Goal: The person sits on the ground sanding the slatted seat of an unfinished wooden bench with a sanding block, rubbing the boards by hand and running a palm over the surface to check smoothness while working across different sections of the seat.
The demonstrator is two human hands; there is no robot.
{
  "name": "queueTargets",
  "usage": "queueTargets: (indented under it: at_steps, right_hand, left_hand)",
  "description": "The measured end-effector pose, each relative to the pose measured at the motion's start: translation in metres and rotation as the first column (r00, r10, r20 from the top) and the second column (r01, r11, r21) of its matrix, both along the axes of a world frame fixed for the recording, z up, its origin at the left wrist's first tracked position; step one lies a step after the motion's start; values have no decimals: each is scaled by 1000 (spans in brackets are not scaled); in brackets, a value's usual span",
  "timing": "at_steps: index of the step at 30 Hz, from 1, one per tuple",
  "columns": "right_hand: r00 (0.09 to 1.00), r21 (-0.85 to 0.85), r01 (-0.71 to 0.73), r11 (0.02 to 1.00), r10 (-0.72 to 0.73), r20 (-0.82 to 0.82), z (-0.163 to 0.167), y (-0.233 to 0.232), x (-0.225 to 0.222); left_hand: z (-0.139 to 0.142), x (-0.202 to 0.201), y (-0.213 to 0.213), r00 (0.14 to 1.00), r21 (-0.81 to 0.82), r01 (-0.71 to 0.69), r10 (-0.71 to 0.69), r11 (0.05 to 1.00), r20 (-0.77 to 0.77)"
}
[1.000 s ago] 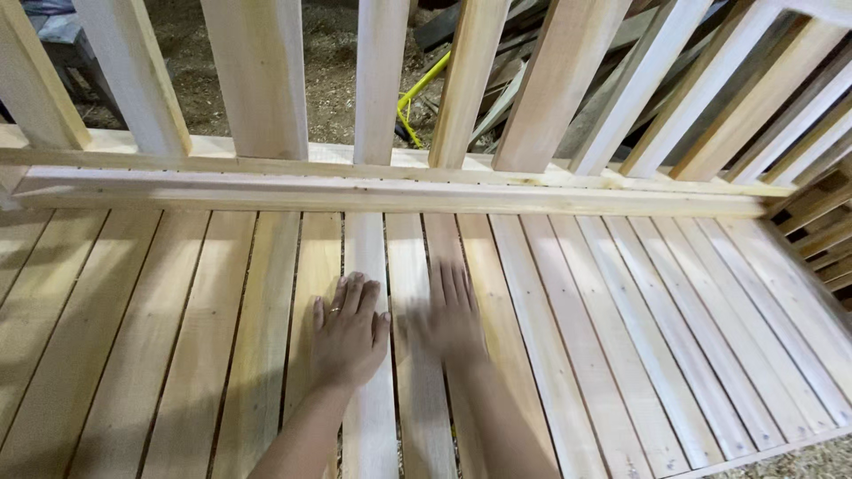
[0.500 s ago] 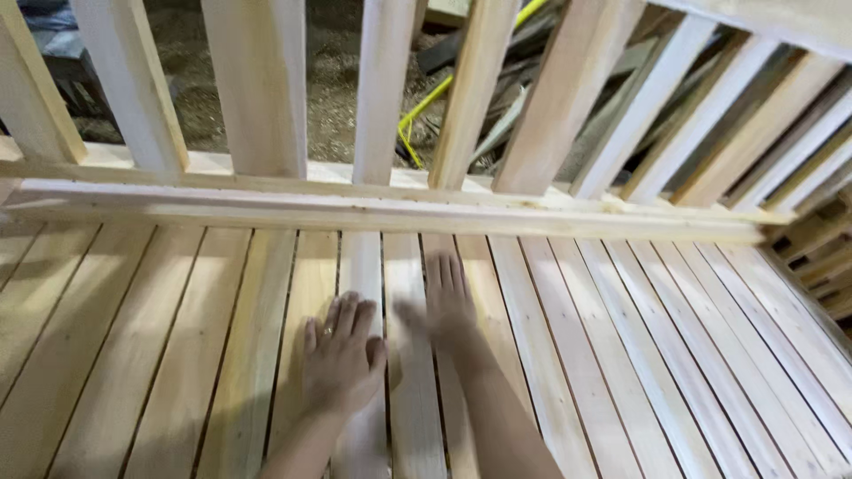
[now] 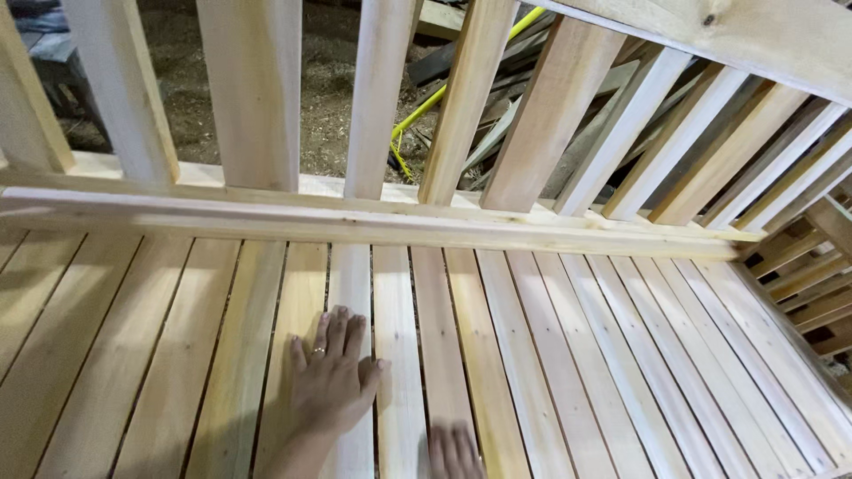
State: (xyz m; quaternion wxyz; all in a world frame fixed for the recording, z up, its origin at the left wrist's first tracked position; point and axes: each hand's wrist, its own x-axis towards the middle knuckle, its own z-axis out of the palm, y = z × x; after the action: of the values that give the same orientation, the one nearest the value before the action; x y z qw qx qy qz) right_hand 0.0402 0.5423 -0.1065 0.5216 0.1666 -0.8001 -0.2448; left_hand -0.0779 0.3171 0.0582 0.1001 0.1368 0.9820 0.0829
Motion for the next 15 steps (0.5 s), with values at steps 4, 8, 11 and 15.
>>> queueTargets:
  at_steps: [4, 8, 11, 15]
  right_hand:
    - [654, -449, 379, 809, 109, 749, 59, -12, -97]
    - [582, -441, 477, 760, 103, 807, 117, -22, -220]
    - [565, -430, 480, 764, 105, 818, 111, -22, -204]
    - [871, -335, 38, 941, 133, 473, 57, -11, -45]
  left_hand:
    - [-9, -1, -1, 1000, 20, 1, -1, 1000, -15]
    - [-23, -7, -1, 999, 35, -8, 10, 999, -49]
    - [-32, -8, -2, 997, 37, 41, -39, 998, -66]
    - [-36, -6, -2, 996, 103, 39, -30, 994, -83]
